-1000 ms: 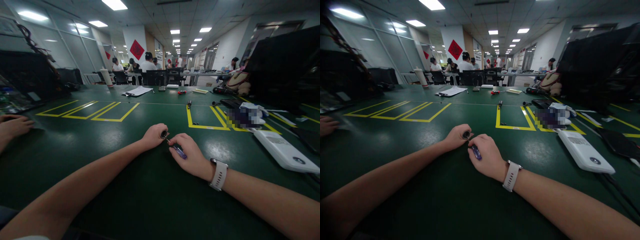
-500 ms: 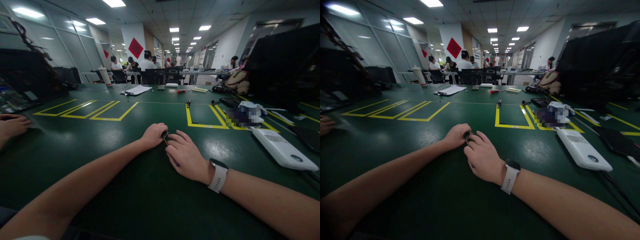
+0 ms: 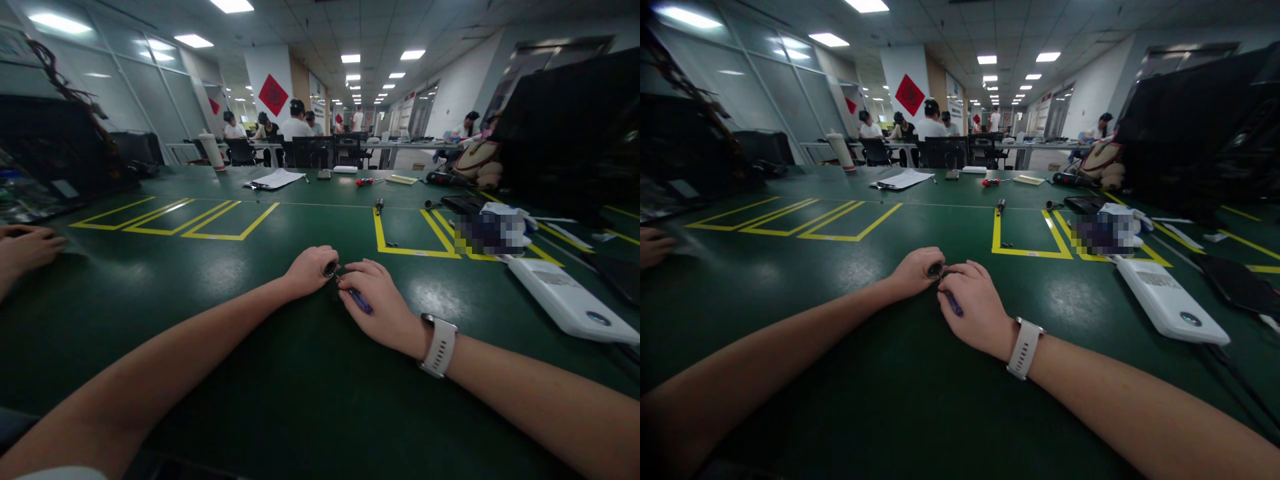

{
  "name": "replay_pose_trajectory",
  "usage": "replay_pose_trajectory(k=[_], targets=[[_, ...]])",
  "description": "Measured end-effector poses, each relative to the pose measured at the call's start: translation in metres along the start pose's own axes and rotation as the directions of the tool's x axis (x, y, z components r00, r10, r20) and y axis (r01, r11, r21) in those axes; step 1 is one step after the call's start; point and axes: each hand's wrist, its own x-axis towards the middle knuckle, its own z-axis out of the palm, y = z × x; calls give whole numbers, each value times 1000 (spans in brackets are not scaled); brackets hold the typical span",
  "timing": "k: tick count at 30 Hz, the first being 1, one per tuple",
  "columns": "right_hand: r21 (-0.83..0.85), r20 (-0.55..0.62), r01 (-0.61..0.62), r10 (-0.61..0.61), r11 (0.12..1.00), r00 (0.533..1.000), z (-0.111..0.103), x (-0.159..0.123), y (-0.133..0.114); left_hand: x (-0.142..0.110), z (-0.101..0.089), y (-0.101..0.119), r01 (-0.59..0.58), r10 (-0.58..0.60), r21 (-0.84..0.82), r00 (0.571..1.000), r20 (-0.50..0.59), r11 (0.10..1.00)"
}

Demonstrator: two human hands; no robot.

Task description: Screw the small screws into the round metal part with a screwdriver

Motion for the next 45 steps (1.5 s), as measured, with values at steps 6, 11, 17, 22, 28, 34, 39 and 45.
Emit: replay_pose_trajectory(k=[6, 11, 17, 22, 28, 34, 39, 45], targets=[[464, 42, -217, 223, 859, 974, 0, 2, 9, -1, 1, -3, 31, -51, -206, 994, -94, 978], [708, 112, -330, 361, 624, 926, -1, 5, 12, -1, 1, -5, 73, -113, -276, 985, -129, 958], [545, 72, -347, 370, 763, 926, -1, 4, 5, 0, 2, -4, 72, -88, -165, 992, -89, 984], [580, 82, -332, 352, 744, 932, 2, 3, 10, 0, 1, -2, 43, -48, -94, 998, -50, 995], [840, 178, -374, 452, 393, 874, 3, 5, 19, -1, -1, -2, 33, -50, -233, 996, -67, 972], [893, 210, -368, 482, 260, 851, 4, 6, 18, 0, 0, -3, 51, -86, -285, 990, -112, 957], [772, 140, -389, 463, 503, 875, 3, 4, 13, -1, 3, -4, 64, -78, -154, 993, -85, 986], [821, 201, -423, 499, 384, 843, 3, 6, 15, -2, 1, -3, 18, -24, -128, 999, -47, 992]])
